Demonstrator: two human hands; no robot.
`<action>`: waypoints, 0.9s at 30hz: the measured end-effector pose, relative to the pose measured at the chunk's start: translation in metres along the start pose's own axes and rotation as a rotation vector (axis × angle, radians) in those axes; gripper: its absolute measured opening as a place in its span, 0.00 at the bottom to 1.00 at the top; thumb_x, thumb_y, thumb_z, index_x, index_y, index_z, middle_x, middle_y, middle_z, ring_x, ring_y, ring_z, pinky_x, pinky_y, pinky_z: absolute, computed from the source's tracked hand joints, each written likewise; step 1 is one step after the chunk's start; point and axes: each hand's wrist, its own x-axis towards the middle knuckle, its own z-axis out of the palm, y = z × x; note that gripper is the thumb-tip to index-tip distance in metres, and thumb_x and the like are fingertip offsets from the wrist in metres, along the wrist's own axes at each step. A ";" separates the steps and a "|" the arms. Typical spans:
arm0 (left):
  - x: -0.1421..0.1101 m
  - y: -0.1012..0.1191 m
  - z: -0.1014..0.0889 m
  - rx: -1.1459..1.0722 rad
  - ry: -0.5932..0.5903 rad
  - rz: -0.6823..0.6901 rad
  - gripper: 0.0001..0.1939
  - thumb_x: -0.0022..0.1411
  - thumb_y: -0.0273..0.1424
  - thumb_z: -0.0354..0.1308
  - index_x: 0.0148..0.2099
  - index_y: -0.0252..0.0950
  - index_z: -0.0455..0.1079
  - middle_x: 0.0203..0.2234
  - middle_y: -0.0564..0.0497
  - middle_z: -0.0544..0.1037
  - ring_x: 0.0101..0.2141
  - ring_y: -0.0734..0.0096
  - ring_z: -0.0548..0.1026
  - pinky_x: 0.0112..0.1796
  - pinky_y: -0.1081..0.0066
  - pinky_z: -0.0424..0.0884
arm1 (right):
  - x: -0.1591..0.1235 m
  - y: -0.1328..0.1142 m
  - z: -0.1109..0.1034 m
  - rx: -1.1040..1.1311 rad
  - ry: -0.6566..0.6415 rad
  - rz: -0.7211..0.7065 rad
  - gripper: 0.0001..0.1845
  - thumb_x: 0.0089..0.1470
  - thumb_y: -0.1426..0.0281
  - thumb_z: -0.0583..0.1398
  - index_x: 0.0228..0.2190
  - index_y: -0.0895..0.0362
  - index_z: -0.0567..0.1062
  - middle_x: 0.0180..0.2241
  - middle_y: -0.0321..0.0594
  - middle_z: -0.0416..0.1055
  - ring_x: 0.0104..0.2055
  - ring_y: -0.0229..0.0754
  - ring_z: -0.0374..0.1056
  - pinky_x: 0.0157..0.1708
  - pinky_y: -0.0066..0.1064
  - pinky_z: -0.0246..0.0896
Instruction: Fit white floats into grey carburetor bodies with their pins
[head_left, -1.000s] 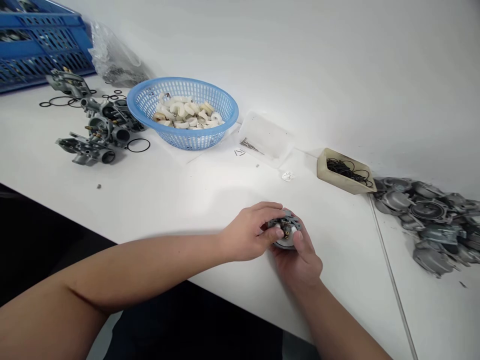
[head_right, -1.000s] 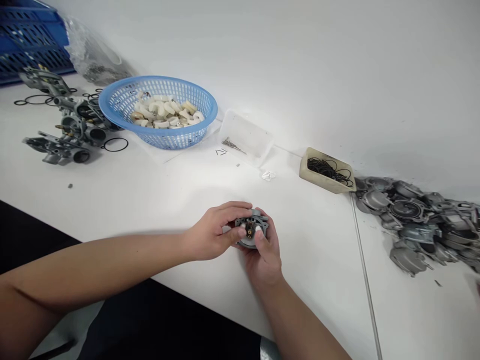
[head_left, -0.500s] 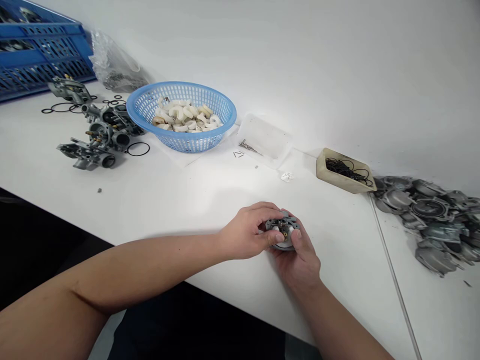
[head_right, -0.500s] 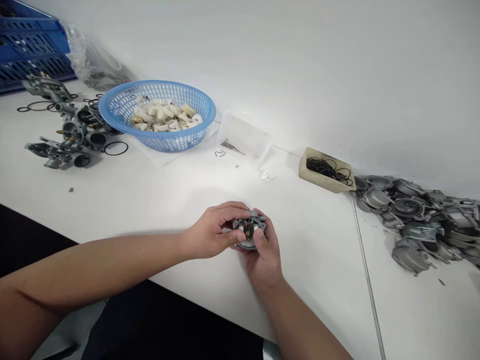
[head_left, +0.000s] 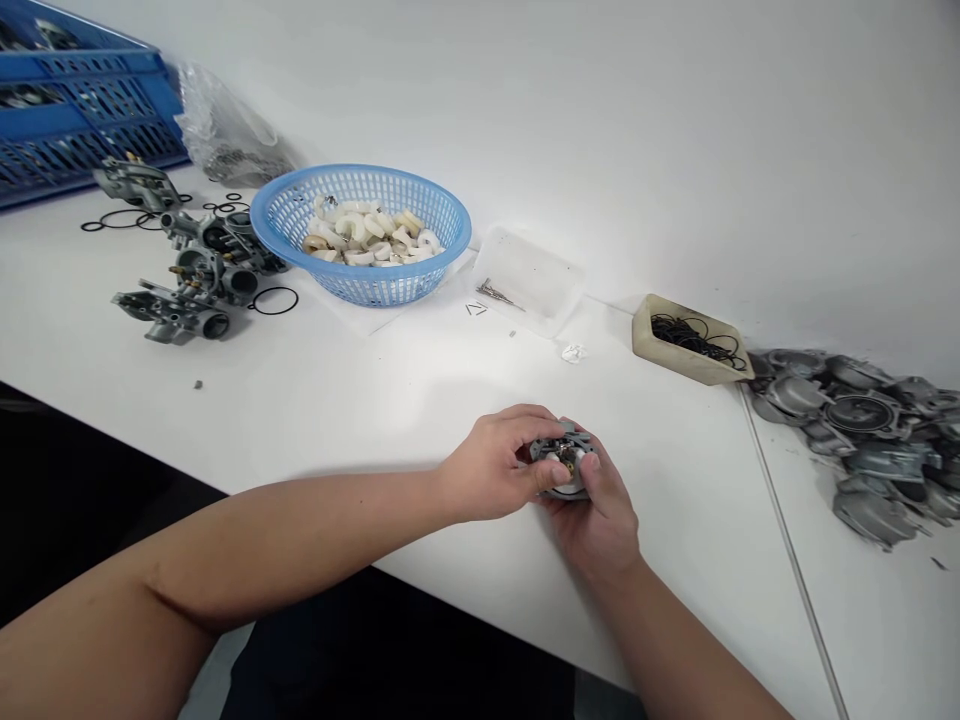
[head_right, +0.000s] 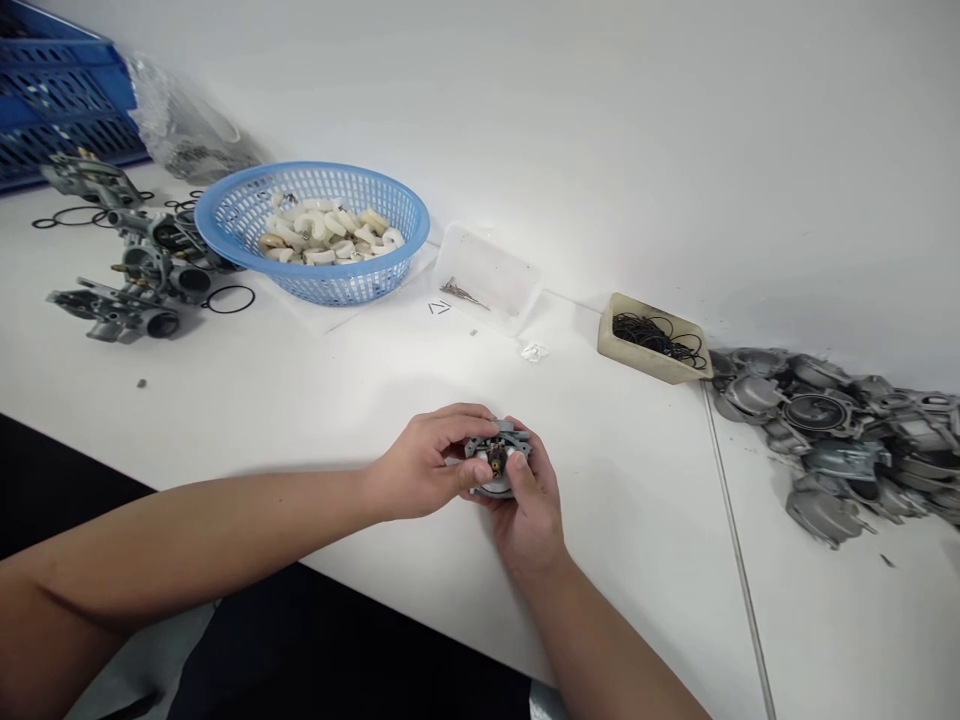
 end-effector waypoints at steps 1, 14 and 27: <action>0.000 0.000 0.000 0.003 -0.002 0.002 0.17 0.59 0.40 0.60 0.47 0.35 0.74 0.43 0.43 0.77 0.44 0.62 0.76 0.41 0.66 0.75 | 0.000 0.000 0.000 -0.003 0.000 -0.002 0.17 0.51 0.61 0.64 0.43 0.50 0.74 0.41 0.40 0.72 0.40 0.47 0.70 0.28 0.35 0.71; -0.002 0.002 0.002 -0.006 0.039 -0.117 0.12 0.58 0.33 0.60 0.45 0.38 0.74 0.43 0.46 0.77 0.41 0.64 0.76 0.40 0.66 0.75 | 0.004 0.000 -0.003 -0.049 -0.049 0.020 0.19 0.50 0.57 0.64 0.43 0.49 0.74 0.38 0.39 0.75 0.40 0.48 0.71 0.28 0.37 0.70; -0.005 0.007 0.002 0.069 0.044 0.047 0.18 0.51 0.34 0.66 0.45 0.36 0.71 0.42 0.42 0.74 0.42 0.60 0.75 0.42 0.61 0.75 | 0.003 0.008 -0.009 -0.011 -0.070 -0.057 0.20 0.51 0.57 0.63 0.46 0.48 0.74 0.42 0.40 0.73 0.42 0.50 0.71 0.44 0.49 0.67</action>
